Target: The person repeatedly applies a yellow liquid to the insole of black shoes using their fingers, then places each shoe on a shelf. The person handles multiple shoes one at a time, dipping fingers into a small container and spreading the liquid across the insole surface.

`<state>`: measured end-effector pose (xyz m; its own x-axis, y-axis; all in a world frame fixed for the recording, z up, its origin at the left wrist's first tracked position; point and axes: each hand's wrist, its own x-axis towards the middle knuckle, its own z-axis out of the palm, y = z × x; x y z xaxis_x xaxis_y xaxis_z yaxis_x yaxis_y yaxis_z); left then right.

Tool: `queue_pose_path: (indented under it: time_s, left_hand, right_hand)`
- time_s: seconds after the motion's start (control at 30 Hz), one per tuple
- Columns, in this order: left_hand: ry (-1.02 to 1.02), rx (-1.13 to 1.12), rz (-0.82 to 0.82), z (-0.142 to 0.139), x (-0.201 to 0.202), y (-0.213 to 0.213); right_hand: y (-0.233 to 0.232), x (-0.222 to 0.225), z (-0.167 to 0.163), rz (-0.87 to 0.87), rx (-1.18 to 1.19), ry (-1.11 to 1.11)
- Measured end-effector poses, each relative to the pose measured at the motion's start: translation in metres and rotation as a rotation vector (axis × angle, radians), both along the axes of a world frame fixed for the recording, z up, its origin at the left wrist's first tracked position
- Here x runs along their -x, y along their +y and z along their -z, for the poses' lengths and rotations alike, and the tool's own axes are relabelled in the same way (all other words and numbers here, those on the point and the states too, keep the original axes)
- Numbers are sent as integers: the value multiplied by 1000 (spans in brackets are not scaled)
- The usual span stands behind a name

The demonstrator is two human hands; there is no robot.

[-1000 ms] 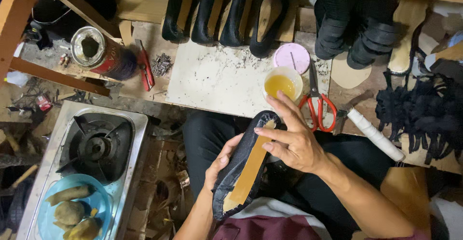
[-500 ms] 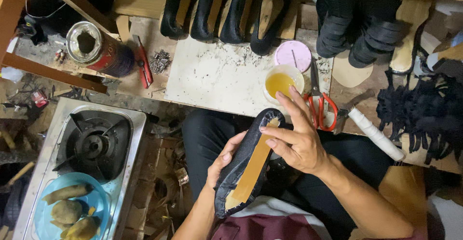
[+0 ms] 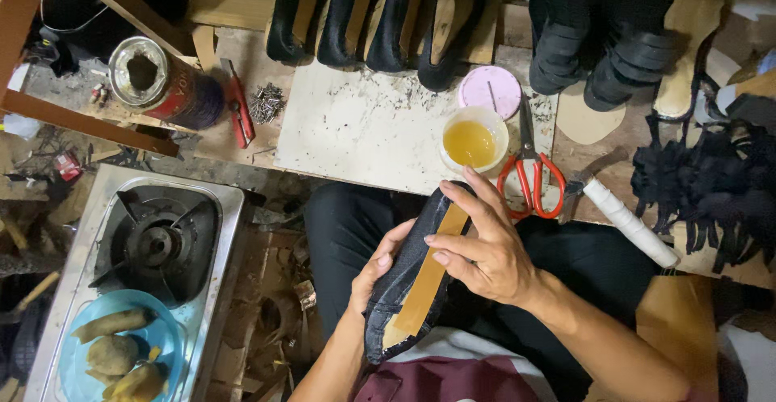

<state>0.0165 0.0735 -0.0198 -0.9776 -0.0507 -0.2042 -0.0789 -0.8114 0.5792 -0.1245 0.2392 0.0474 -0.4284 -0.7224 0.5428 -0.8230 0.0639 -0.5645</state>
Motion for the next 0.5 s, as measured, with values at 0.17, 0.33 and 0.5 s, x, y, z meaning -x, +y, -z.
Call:
queue_pose_path:
  time_s: [0.17, 0.33, 0.5]
  left_hand:
    - [21, 33, 10, -4, 2, 0]
    - [8, 2, 11, 1, 2, 3]
    - [-14, -27, 10, 5, 3, 5]
  right_hand:
    - [1, -6, 3, 4, 16, -16]
    - [3, -10, 6, 20, -11, -37]
    - [4, -4, 2, -30, -44, -24]
